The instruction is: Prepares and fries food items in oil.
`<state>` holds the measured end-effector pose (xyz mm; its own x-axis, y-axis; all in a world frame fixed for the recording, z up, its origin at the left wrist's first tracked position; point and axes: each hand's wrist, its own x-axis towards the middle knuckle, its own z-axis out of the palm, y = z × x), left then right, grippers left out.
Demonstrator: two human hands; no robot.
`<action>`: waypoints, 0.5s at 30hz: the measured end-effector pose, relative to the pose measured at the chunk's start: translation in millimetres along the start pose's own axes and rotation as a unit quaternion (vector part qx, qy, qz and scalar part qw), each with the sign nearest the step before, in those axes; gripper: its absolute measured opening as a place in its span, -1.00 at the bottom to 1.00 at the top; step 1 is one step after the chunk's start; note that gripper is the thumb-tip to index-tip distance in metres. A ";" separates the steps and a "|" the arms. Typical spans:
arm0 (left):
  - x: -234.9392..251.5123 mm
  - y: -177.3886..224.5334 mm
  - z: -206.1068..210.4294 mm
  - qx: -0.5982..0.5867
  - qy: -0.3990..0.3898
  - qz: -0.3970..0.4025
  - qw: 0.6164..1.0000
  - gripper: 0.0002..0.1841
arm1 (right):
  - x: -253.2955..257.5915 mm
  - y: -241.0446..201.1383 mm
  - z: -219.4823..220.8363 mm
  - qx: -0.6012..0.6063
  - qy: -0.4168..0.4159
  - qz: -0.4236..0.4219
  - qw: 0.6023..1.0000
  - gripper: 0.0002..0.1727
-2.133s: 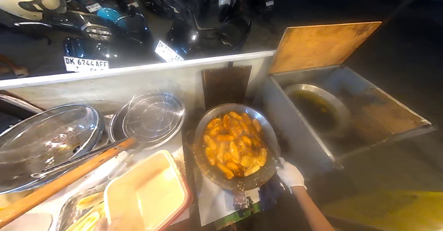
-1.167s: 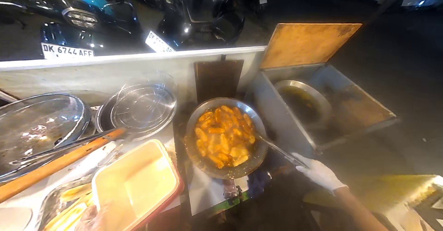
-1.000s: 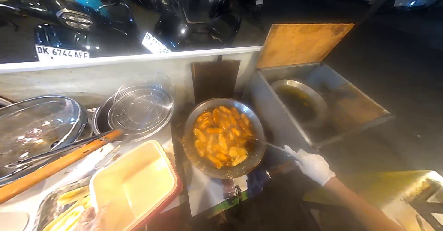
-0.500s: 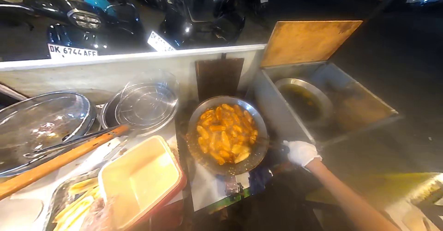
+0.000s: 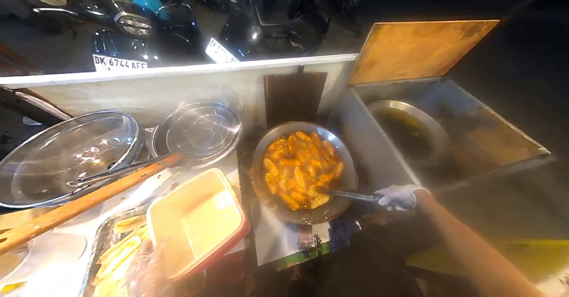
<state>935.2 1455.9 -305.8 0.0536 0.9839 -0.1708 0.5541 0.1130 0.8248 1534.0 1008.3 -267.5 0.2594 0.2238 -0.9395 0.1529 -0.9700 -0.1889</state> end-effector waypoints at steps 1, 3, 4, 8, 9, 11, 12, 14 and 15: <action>-1.6 3.7 0.2 0.005 0.003 0.002 1.000 -0.52 | 1.9 5.9 2.8 0.028 -0.012 -0.004 1.000 -0.42; -4.7 7.2 0.8 0.006 0.006 0.011 1.000 -0.53 | -4.6 15.3 4.6 0.046 -0.021 -0.009 0.999 -0.44; -8.3 12.7 0.6 0.001 0.002 0.008 1.000 -0.54 | -10.5 22.1 2.7 0.041 -0.024 -0.011 0.999 -0.45; -5.6 9.6 -0.4 0.004 -0.014 0.008 1.000 -0.53 | -39.8 28.3 5.7 -0.023 0.008 -0.019 1.000 -0.46; -5.3 9.0 -0.8 0.003 -0.017 0.015 1.000 -0.54 | -51.1 19.3 12.8 -0.056 0.028 -0.022 0.998 -0.46; -6.2 12.4 -3.2 0.021 -0.023 0.017 0.999 -0.51 | -74.8 0.7 27.3 -0.140 0.083 -0.034 0.986 -0.45; -5.4 11.7 -3.6 0.035 -0.022 0.016 0.999 -0.51 | -88.6 -8.5 34.6 -0.188 0.121 -0.037 0.974 -0.43; -3.8 10.2 -4.1 0.047 -0.020 0.016 0.999 -0.48 | -116.0 -24.8 52.6 -0.272 0.201 -0.024 0.941 -0.35; -3.8 10.4 -3.8 0.042 -0.019 0.016 0.999 -0.47 | -126.5 -30.7 64.1 -0.299 0.239 -0.012 0.924 -0.32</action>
<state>937.7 1453.8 -294.5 0.1026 0.9806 -0.1669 0.6195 0.0683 0.7820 1435.4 1003.7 -161.2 0.6191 0.3994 -0.6762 0.6262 -0.7706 0.1182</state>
